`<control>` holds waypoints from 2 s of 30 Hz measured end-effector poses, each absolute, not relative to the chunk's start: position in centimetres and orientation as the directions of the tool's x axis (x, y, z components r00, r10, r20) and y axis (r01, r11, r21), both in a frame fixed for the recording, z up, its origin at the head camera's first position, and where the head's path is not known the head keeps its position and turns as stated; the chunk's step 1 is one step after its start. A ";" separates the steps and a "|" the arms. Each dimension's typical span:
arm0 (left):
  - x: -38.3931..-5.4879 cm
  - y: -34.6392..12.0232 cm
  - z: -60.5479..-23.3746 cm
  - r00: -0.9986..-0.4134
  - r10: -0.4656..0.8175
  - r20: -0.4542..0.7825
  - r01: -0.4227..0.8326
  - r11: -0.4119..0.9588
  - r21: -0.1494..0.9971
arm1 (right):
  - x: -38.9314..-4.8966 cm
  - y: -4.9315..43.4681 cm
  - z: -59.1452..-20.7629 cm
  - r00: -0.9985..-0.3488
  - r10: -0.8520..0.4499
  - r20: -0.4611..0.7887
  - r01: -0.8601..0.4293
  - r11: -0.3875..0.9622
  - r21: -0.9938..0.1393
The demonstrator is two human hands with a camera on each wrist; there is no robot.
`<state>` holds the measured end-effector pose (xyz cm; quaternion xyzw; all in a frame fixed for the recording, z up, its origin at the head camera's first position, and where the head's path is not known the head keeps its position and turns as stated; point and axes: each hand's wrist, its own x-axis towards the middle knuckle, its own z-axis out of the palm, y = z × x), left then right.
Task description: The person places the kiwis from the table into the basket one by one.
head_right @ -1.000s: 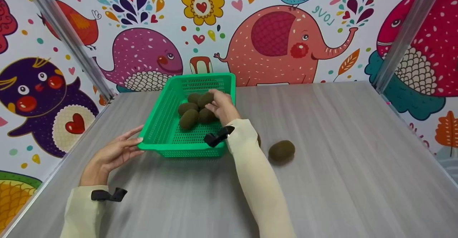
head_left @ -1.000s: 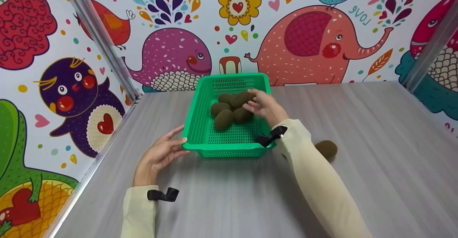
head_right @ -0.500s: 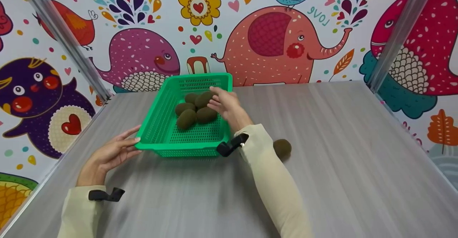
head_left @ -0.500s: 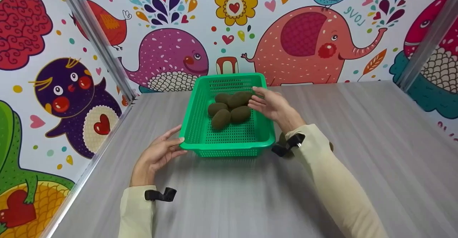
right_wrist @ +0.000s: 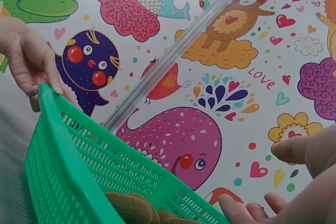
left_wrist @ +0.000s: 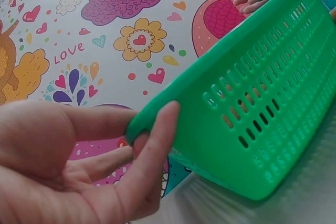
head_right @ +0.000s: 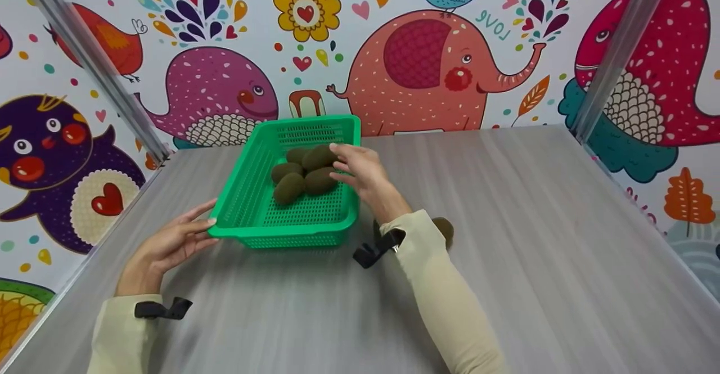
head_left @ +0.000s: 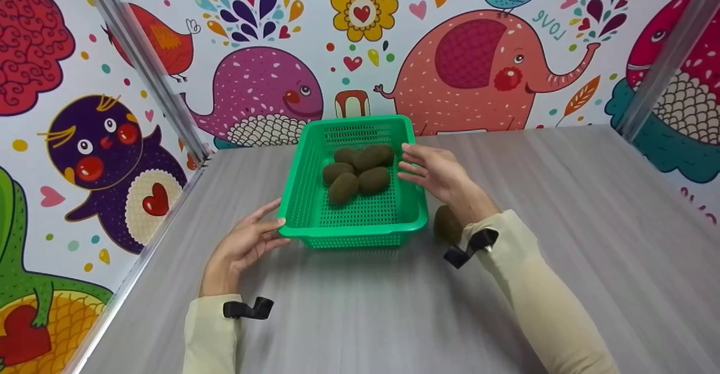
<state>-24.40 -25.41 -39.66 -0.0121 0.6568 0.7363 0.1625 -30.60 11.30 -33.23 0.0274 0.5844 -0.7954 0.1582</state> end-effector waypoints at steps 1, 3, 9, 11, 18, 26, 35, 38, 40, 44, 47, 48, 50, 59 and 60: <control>-24.4 -25.4 -39.7 -0.947 0.224 -0.232 -0.256 -0.085 0.963 | -30.4 11.5 -33.3 -0.951 -0.214 -0.225 0.278 -0.263 -0.924; -24.4 -25.5 -39.7 -0.947 0.223 -0.232 -0.256 -0.089 0.962 | -30.2 11.9 -33.4 -0.954 -0.204 -0.221 0.271 -0.267 -0.925; -24.4 -25.6 -39.7 -0.946 0.216 -0.241 -0.266 -0.095 0.959 | -29.2 12.9 -34.1 -0.964 -0.194 -0.183 0.229 -0.250 -0.941; -24.4 -25.6 -39.7 -0.945 0.221 -0.242 -0.267 -0.090 0.960 | -28.9 13.3 -34.5 -0.968 -0.182 -0.174 0.215 -0.234 -0.948; -24.3 -25.6 -39.7 -0.945 0.223 -0.238 -0.263 -0.089 0.961 | -28.2 14.3 -35.6 -0.974 -0.124 -0.189 0.210 -0.188 -0.960; -24.4 -25.5 -39.6 -0.944 0.227 -0.238 -0.263 -0.088 0.961 | -27.9 15.4 -36.5 -0.973 -0.082 -0.216 0.225 -0.134 -0.965; -24.4 -25.4 -39.6 -0.945 0.230 -0.234 -0.261 -0.094 0.961 | -27.3 17.4 -37.3 -0.969 -0.095 -0.230 0.228 0.029 -0.973; -24.4 -25.5 -39.6 -0.944 0.237 -0.228 -0.256 -0.093 0.962 | -27.4 18.2 -37.7 -0.964 -0.110 -0.243 0.237 0.061 -0.970; -24.4 -25.5 -39.7 -0.945 0.234 -0.229 -0.256 -0.092 0.962 | -27.5 18.6 -37.9 -0.963 -0.115 -0.244 0.235 0.090 -0.968; -24.4 -25.4 -39.7 -0.945 0.226 -0.237 -0.263 -0.089 0.961 | -27.6 19.0 -38.4 -0.962 -0.111 -0.251 0.231 0.164 -0.959; -24.5 -25.3 -39.7 -0.947 0.214 -0.241 -0.265 -0.093 0.960 | -27.7 19.2 -38.6 -0.958 -0.104 -0.267 0.243 0.195 -0.950; -24.5 -25.3 -39.7 -0.946 0.219 -0.239 -0.264 -0.089 0.960 | -27.7 19.3 -38.7 -0.956 -0.099 -0.275 0.251 0.200 -0.947; -24.5 -25.3 -39.7 -0.946 0.213 -0.242 -0.266 -0.090 0.960 | -27.8 19.4 -38.7 -0.952 -0.091 -0.293 0.269 0.210 -0.940; -24.4 -25.4 -39.6 -0.942 0.234 -0.239 -0.266 -0.092 0.959 | -28.4 19.6 -39.2 -0.928 -0.083 -0.362 0.329 0.266 -0.906; -24.4 -25.4 -39.6 -0.943 0.232 -0.237 -0.263 -0.090 0.961 | -28.4 19.6 -39.3 -0.929 -0.082 -0.362 0.329 0.271 -0.905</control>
